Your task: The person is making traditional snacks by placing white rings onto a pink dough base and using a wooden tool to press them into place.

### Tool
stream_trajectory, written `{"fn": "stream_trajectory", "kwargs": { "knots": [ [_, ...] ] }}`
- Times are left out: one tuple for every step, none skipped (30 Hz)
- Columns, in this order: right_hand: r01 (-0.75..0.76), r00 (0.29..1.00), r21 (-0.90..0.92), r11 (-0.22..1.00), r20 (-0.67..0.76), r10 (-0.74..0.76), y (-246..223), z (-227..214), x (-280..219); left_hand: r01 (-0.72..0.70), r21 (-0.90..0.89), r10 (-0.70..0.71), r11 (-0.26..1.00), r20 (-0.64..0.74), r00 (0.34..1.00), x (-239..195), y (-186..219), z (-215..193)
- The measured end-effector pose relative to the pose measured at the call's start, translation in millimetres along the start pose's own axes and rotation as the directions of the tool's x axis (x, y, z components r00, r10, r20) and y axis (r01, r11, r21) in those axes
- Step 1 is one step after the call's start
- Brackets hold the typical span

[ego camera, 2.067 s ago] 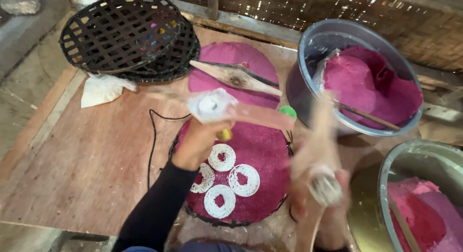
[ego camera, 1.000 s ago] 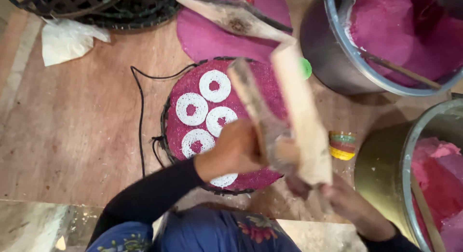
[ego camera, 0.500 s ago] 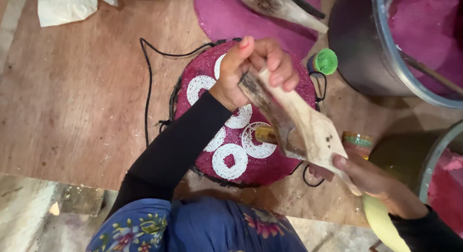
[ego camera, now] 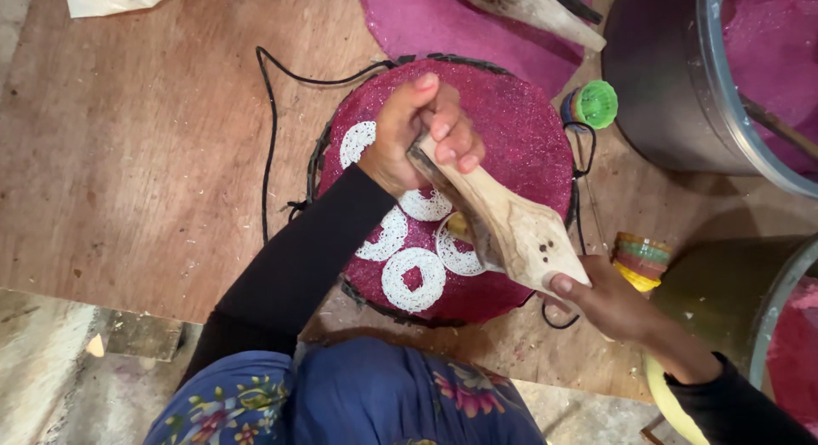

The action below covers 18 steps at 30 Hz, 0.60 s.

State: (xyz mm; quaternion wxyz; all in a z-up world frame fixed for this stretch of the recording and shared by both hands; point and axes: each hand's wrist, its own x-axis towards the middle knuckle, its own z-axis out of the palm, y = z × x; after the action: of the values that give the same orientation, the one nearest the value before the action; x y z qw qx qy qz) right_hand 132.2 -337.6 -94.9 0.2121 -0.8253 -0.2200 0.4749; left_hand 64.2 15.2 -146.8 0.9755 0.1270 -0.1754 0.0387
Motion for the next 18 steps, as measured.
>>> {"fn": "stream_trajectory", "kwargs": {
  "knots": [
    [0.012, 1.0, 0.001, 1.0, 0.011, -0.012, -4.4, 1.5, -0.3, -0.008, -0.004, 0.008, 1.0, -0.022, 1.0, -1.0, 0.9, -0.2],
    [0.026, 0.999, 0.003, 1.0, 0.023, -0.026, -8.5, 3.4, -0.4, -0.015, -0.006, 0.015, 1.0, -0.044, 0.999, -3.1, 1.8, -0.7],
    [0.006, 1.0, 0.011, 1.0, 0.025, -0.006, -12.3, 5.3, -0.7, -0.023, -0.008, 0.022, 1.0, -0.067, 0.998, -5.6, 2.3, -1.7],
    [-0.014, 1.0, 0.019, 1.0, 0.027, 0.014, -15.7, 6.6, -1.3, -0.027, 0.0, 0.026, 1.0, -0.102, 0.994, -8.4, 2.2, -3.4],
    [-0.035, 0.999, 0.026, 0.999, 0.028, 0.034, -18.4, 7.6, -2.0, -0.03, 0.008, 0.031, 1.0, -0.138, 0.99, -12.6, 1.1, -5.2],
    [-0.074, 0.996, 0.042, 0.996, 0.046, 0.073, -20.4, 7.7, -3.2, -0.034, 0.016, 0.036, 0.999, -0.172, 0.984, -16.0, -1.1, -7.7],
    [-0.114, 0.992, 0.058, 0.992, 0.066, 0.11, -21.5, 7.0, -4.7, -0.031, 0.009, 0.032, 0.999, -0.19, 0.981, -19.7, -4.0, -10.5],
    [-0.155, 0.985, 0.073, 0.985, 0.087, 0.149, -21.4, 5.9, -6.7, -0.028, 0.001, 0.028, 1.0, -0.208, 0.978, -23.0, -8.4, -13.5],
    [-0.173, 0.981, 0.015, 0.985, 0.091, 0.171, -20.4, 4.0, -9.2, -0.026, -0.007, 0.023, 1.0, -0.226, 0.974, -25.5, -13.2, -16.2],
    [-0.186, 0.977, -0.042, 0.982, 0.095, 0.19, -18.9, 1.4, -11.9, -0.035, -0.008, 0.032, 0.999, -0.21, 0.977, -27.2, -18.0, -17.6],
    [-0.199, 0.973, -0.1, 0.975, 0.098, 0.208, -16.7, -1.3, -15.1, -0.044, -0.01, 0.041, 0.999, -0.195, 0.98, -27.0, -23.6, -17.6],
    [-0.201, 0.977, -0.097, 0.975, 0.055, 0.207, -14.3, -4.8, -18.2, -0.055, -0.01, 0.052, 0.998, -0.177, 0.983, -24.4, -27.7, -16.4],
    [-0.202, 0.979, -0.094, 0.975, 0.012, 0.204, -11.4, -7.7, -21.5, -0.051, -0.042, 0.047, 0.998, -0.093, 0.995, -19.6, -29.0, -14.3],
    [-0.207, 0.978, -0.089, 0.974, -0.031, 0.205, -7.6, -9.2, -26.5, -0.043, -0.077, 0.043, 0.996, -0.009, 0.999, -13.8, -29.9, -10.8],
    [-0.174, 0.983, -0.051, 0.983, -0.07, 0.17, -3.8, -10.0, -31.8, -0.033, -0.11, 0.042, 0.993, 0.075, 0.996, -9.1, -30.2, -4.7],
    [-0.137, 0.985, -0.014, 0.99, -0.111, 0.135, -0.6, -10.7, -36.8, 0.013, -0.129, -0.002, 0.992, 0.081, 0.997, -5.0, -27.6, 3.1],
    [-0.098, 0.983, 0.02, 0.995, -0.153, 0.1, 2.2, -11.0, -42.6, 0.058, -0.147, -0.046, 0.987, 0.086, 0.995, -0.9, -23.3, 12.1],
    [-0.007, 0.985, 0.062, 0.998, -0.171, 0.017, 4.4, -10.9, -49.2, 0.105, -0.162, -0.091, 0.981, 0.092, 0.992, 1.9, -19.1, 22.7]
  ]
}}
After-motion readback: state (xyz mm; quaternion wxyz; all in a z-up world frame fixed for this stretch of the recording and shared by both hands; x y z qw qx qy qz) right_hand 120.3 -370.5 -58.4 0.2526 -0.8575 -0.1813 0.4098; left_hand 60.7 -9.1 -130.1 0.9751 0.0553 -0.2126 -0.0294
